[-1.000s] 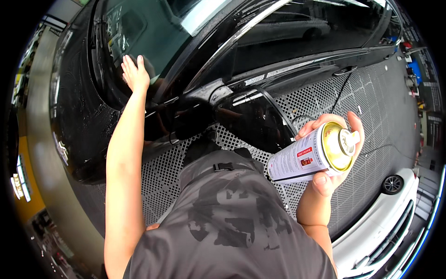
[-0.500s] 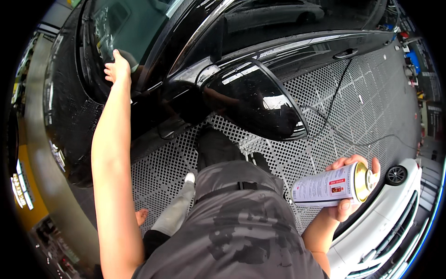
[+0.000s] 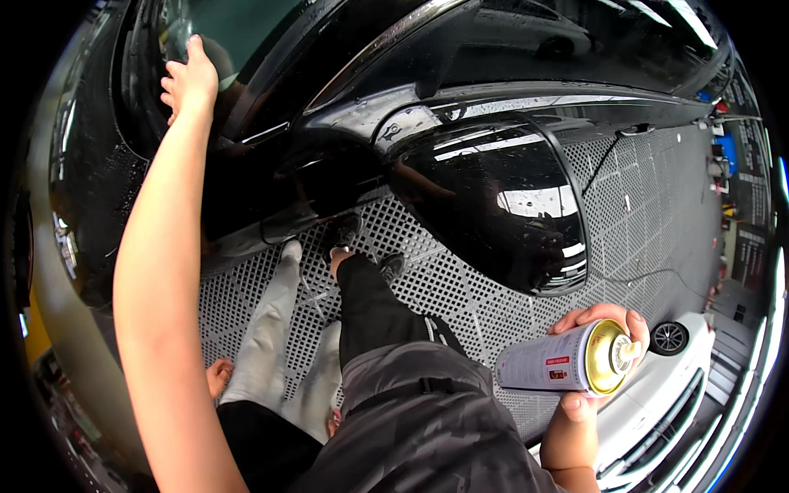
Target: The person sprays a liquid from a can onto the exterior of a black car and rubs it in with their hand. They treat the hood, windshield, roof, and side windows in sequence.
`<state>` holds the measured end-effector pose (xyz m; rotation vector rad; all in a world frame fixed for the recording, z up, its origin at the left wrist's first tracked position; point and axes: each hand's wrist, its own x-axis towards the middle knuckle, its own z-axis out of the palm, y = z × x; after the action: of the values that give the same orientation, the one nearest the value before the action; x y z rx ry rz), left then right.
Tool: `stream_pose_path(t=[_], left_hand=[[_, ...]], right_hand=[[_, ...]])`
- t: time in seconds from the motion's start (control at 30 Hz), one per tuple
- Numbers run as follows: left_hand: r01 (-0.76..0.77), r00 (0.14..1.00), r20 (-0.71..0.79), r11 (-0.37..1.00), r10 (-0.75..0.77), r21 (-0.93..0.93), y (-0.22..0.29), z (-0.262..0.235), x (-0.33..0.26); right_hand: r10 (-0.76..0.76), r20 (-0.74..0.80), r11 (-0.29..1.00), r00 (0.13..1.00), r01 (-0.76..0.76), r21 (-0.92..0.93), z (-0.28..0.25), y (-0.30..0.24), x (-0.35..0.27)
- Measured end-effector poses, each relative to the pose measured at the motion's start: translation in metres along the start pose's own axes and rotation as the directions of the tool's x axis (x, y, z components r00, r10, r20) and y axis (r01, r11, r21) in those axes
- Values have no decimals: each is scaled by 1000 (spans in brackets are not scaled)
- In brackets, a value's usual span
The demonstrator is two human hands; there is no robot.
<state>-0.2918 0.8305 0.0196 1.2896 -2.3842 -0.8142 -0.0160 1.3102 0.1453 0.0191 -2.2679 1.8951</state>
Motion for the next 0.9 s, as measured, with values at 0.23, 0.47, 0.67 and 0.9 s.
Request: stream_pose_path(t=[0.23, 0.47, 0.67, 0.9], left_hand=[[-40, 999, -38, 999, 39, -26, -18, 8, 19], [-8, 999, -37, 999, 7, -35, -6, 5, 13], [-60, 997, -49, 987, 53, -149, -10, 5, 6], [-71, 997, -47, 985, 64, -156, -8, 1, 4]], right_hand=[[36, 42, 990, 998, -41, 136, 13, 27, 6], [-22, 123, 992, 992, 6, 126, 11, 47, 14], [-28, 139, 993, 990, 11, 119, 4, 53, 14], [-103, 205, 987, 973, 76, 139, 3, 59, 17]])
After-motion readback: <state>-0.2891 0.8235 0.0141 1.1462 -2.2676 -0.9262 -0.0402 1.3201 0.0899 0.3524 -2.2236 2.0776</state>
